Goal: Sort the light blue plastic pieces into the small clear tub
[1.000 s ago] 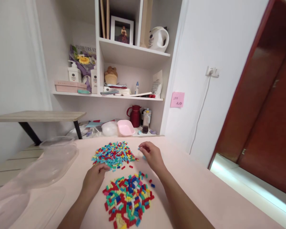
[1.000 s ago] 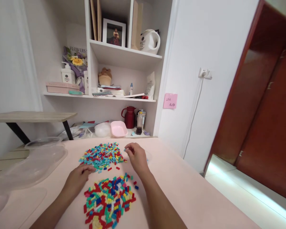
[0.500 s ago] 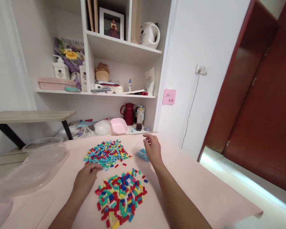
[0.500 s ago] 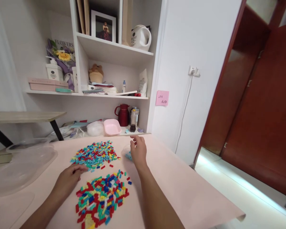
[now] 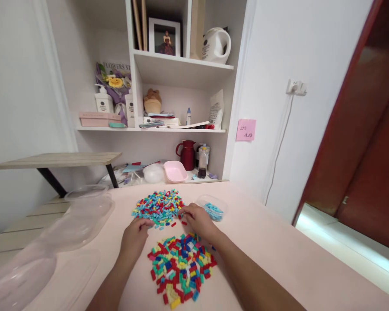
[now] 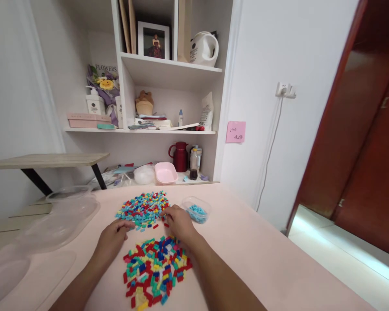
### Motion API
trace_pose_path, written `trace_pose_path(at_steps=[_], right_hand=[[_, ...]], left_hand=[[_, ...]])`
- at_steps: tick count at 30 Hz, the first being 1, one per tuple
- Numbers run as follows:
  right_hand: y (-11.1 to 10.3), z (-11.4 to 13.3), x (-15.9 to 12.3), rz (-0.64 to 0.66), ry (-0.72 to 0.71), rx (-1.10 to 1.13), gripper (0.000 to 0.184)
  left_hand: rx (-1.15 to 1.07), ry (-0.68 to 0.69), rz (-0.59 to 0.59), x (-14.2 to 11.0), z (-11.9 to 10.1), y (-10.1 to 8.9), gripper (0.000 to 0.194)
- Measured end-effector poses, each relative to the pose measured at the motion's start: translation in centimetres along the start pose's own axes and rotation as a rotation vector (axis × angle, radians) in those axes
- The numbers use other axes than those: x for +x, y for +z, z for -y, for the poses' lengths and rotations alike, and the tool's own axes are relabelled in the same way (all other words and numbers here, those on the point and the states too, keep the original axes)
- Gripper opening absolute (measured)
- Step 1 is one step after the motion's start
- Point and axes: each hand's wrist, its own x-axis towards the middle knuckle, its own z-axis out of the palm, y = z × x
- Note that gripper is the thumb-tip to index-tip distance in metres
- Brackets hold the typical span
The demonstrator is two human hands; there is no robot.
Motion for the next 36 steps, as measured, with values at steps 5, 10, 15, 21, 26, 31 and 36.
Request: trace_pose_path(at_steps=[5, 10, 15, 21, 26, 31, 36], right_hand=[[0.9, 0.2, -0.1, 0.079, -0.088, -0.076, 0.033], [1.9, 1.1, -0.3, 0.131, -0.164, -0.261, 0.035], [2.0, 1.4, 0.0, 0.161, -0.203, -0.261, 0.032], [0.4, 1.2, -0.4, 0.253, -0.129, -0.039, 0.033], [0.0, 1.2, -0.4, 0.157, -0.064, 0.020, 0.038], [0.6, 1.2, -0.2, 0.167, -0.174, -0.003, 0.036], [1.7, 1.8, -0.4, 0.189, -0.241, -0.147, 0.047]], left_hand=[[0.042, 0.057, 0.011, 0.2, 0.5, 0.3, 0.029], [0.078, 0.070, 0.030, 0.3, 0.7, 0.3, 0.031], [0.105, 0.073, 0.044, 0.3, 0.8, 0.3, 0.031], [0.165, 0.075, 0.040, 0.2, 0.4, 0.3, 0.031], [0.216, 0.083, 0.016, 0.0, 0.3, 0.4, 0.030], [0.292, 0.073, 0.002, -0.2, -0.1, 0.2, 0.032], [0.420, 0.045, 0.022, -0.7, -1.2, 0.1, 0.034]])
